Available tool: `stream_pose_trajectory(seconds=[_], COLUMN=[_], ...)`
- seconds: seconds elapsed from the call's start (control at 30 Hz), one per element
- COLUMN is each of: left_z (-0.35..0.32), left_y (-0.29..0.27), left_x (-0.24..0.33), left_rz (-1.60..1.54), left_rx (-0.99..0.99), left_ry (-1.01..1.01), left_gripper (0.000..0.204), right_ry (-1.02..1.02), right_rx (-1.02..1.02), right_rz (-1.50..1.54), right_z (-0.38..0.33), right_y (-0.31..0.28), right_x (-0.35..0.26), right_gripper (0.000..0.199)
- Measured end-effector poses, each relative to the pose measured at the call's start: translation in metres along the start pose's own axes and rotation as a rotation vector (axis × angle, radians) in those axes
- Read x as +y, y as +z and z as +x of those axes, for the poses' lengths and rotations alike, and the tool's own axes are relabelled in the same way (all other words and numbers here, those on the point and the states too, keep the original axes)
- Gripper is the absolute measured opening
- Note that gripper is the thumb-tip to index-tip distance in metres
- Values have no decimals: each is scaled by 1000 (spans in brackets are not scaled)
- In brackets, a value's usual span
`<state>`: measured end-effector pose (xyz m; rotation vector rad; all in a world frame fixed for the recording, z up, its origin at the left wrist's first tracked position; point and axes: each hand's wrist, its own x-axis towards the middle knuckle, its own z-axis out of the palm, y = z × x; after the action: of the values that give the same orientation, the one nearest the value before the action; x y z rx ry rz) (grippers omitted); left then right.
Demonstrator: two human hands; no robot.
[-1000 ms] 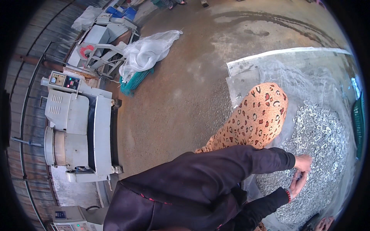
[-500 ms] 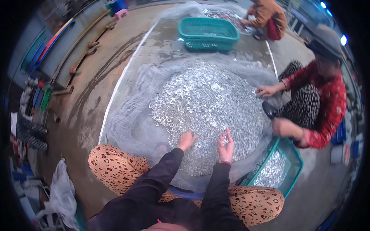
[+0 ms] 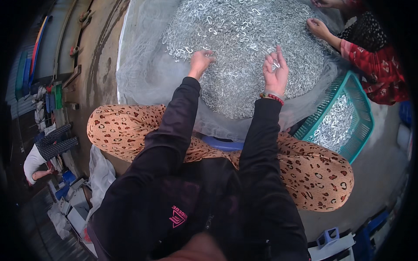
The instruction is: The person sits cross-legged and sorts small silver metal pieces by hand from a large pile on a plastic sheet, placing selected pieces into a green basket. Other workers are visible nearby performing similar sorting tasks.
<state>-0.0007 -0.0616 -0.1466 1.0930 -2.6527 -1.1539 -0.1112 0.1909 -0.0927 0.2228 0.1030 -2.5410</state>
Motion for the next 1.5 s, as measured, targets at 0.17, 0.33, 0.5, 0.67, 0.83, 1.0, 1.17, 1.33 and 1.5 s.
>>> stream_pose_trajectory(seconds=[0.17,0.33,0.5,0.67,0.83,1.0,1.17,1.33,1.5], left_z=[-17,-40,-56,-48,-43,-45,-48,-58,-61], left_y=[-7,20,33,5,-29,-16,3,5,-8], left_x=[13,25,27,28,42,37,40,75,68], left_rz=[-62,30,52,-300,-787,-743,-258,-417,-739], left_rx=[-146,-166,-282,-335,-467,-531,94,75,154], left_ry=[-62,100,117,82,-191,-112,587,188,96], left_gripper=[31,44,44,34,24,26,19,26,31], right_ry=[28,219,67,152,255,387,405,441,126], right_rx=[68,279,214,383,364,88,243,215,223], right_rz=[-144,-1152,-2240,-2069,-1300,-1342,-1265,-1322,-1097], right_z=[-5,-10,-10,-14,-3,-7,-11,33,24], right_y=[8,5,-49,-77,-38,-27,-40,-12,31], right_x=[4,10,48,65,56,57,45,45,78], right_gripper=[29,25,25,20,22,30,46,20,18])
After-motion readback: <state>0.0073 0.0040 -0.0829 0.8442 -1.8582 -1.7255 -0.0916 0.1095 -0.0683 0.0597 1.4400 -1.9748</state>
